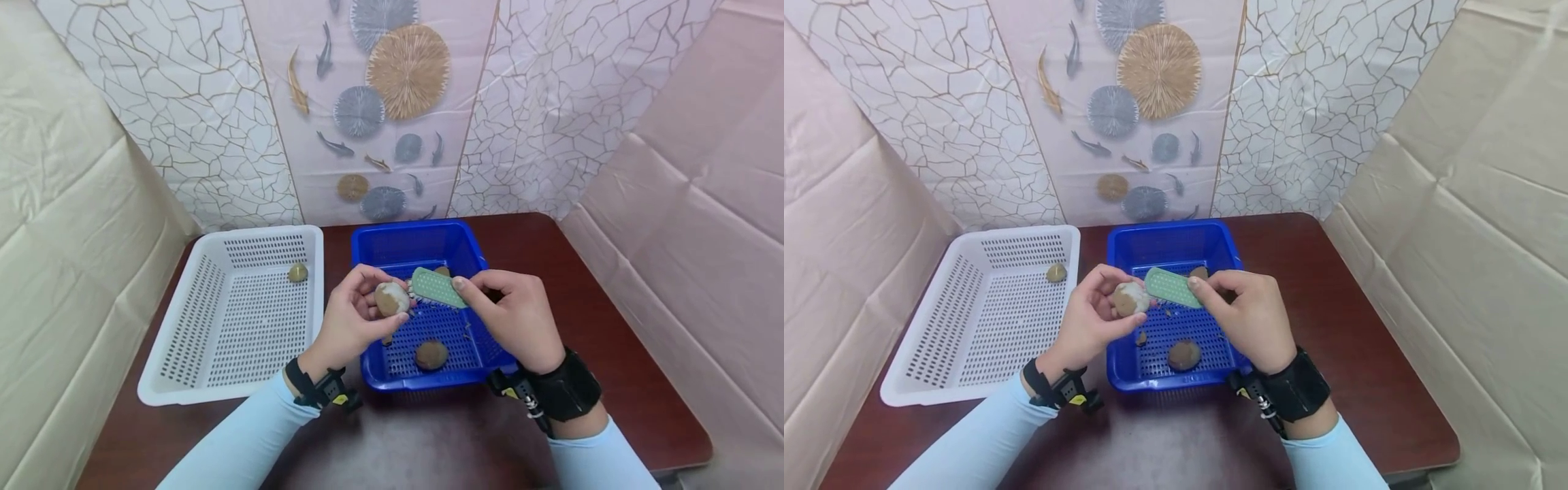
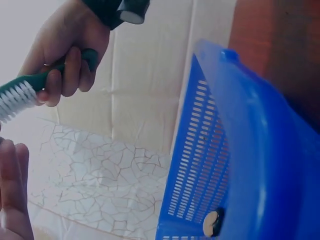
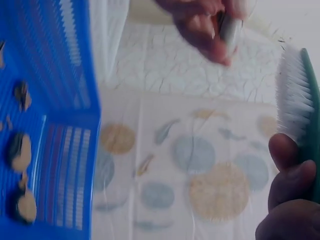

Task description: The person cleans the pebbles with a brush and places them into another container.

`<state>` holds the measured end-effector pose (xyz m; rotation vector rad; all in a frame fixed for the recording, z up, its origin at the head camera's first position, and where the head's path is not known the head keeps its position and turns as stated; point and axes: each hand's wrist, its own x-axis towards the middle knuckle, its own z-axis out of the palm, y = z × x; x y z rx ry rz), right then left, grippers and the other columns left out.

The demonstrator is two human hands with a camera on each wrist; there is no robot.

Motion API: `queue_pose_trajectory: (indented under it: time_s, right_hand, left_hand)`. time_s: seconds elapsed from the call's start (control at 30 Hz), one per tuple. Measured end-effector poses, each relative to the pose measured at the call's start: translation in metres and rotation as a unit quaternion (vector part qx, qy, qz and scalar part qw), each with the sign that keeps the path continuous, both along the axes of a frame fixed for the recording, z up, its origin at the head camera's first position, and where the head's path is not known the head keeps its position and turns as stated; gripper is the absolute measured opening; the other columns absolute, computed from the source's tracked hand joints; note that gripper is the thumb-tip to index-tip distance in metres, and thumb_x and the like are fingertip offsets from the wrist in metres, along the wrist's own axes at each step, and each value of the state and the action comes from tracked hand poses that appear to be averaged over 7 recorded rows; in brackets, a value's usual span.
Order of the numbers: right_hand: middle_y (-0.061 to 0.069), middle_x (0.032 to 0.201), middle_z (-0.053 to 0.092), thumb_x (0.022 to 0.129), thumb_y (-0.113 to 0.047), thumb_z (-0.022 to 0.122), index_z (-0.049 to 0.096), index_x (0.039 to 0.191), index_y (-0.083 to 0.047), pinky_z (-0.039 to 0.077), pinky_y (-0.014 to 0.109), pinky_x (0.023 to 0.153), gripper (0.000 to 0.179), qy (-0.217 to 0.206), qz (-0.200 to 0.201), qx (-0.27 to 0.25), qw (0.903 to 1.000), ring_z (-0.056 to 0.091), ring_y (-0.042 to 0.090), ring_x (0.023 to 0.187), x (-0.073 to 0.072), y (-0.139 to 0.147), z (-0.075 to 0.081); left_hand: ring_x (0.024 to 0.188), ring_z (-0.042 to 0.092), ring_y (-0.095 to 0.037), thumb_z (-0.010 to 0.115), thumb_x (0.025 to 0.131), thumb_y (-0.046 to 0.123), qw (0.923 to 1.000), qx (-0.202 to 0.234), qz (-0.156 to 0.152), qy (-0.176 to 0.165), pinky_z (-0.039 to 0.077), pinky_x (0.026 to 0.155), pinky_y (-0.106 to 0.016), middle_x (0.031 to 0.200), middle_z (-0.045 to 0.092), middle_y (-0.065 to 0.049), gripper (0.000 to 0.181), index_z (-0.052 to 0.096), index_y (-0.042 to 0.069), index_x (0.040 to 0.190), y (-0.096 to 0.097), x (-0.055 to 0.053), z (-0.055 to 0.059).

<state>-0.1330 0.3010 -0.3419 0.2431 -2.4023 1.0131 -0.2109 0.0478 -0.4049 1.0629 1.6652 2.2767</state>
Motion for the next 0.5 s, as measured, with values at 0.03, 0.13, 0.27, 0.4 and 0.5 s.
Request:
queue_pose_trajectory:
  time_s: [0.03,0.13,0.27,0.4,0.5]
  right_hand:
    - [-0.007,0.068,0.057,0.103,-0.019,0.081,0.081,0.082,-0.017,0.038,0.027,0.051,0.021,0.003,0.009,-0.009,0.9999,0.052,0.017,0.061,-0.001,-0.003,-0.001]
    - [-0.007,0.071,0.06,0.103,-0.021,0.081,0.082,0.085,-0.017,0.041,0.027,0.052,0.019,-0.006,0.038,-0.02,0.9991,0.054,0.017,0.062,-0.003,-0.011,-0.004]
    - [-0.006,0.07,0.061,0.104,-0.028,0.081,0.083,0.085,-0.017,0.04,0.028,0.052,0.021,-0.034,0.021,0.021,0.999,0.053,0.015,0.061,-0.007,-0.01,-0.007]
    - [-0.006,0.065,0.058,0.1,-0.027,0.085,0.083,0.082,-0.016,0.038,0.029,0.05,0.021,-0.018,-0.04,0.067,0.9968,0.05,0.014,0.058,-0.006,-0.002,-0.004]
    - [-0.005,0.067,0.06,0.101,-0.026,0.084,0.084,0.084,-0.015,0.04,0.03,0.05,0.02,-0.015,-0.012,0.043,0.9989,0.052,0.016,0.059,-0.007,-0.003,-0.003]
  left_hand:
    - [0.104,0.078,-0.023,0.079,0.087,-0.017,1.0,0.006,0.002,0.0,0.066,0.089,-0.034,0.13,0.067,-0.032,0.052,0.055,-0.008,0.133,0.0,0.0,0.0]
    - [0.103,0.076,-0.022,0.083,0.089,-0.009,0.9998,0.015,0.004,0.009,0.066,0.089,-0.033,0.127,0.07,-0.029,0.053,0.061,-0.009,0.138,0.0,0.0,0.0]
    - [0.103,0.078,-0.024,0.087,0.094,0.005,0.9998,0.009,-0.003,0.02,0.066,0.089,-0.036,0.126,0.072,-0.025,0.057,0.064,-0.006,0.145,-0.001,0.002,-0.001]
    - [0.109,0.08,-0.028,0.081,0.1,0.004,0.9994,0.001,-0.033,0.007,0.065,0.093,-0.041,0.132,0.07,-0.028,0.06,0.058,-0.003,0.155,-0.001,0.001,-0.005]
    - [0.115,0.078,-0.03,0.075,0.103,-0.002,0.9983,-0.006,-0.058,-0.006,0.062,0.097,-0.045,0.139,0.065,-0.03,0.062,0.052,-0.001,0.16,0.0,0.0,-0.006]
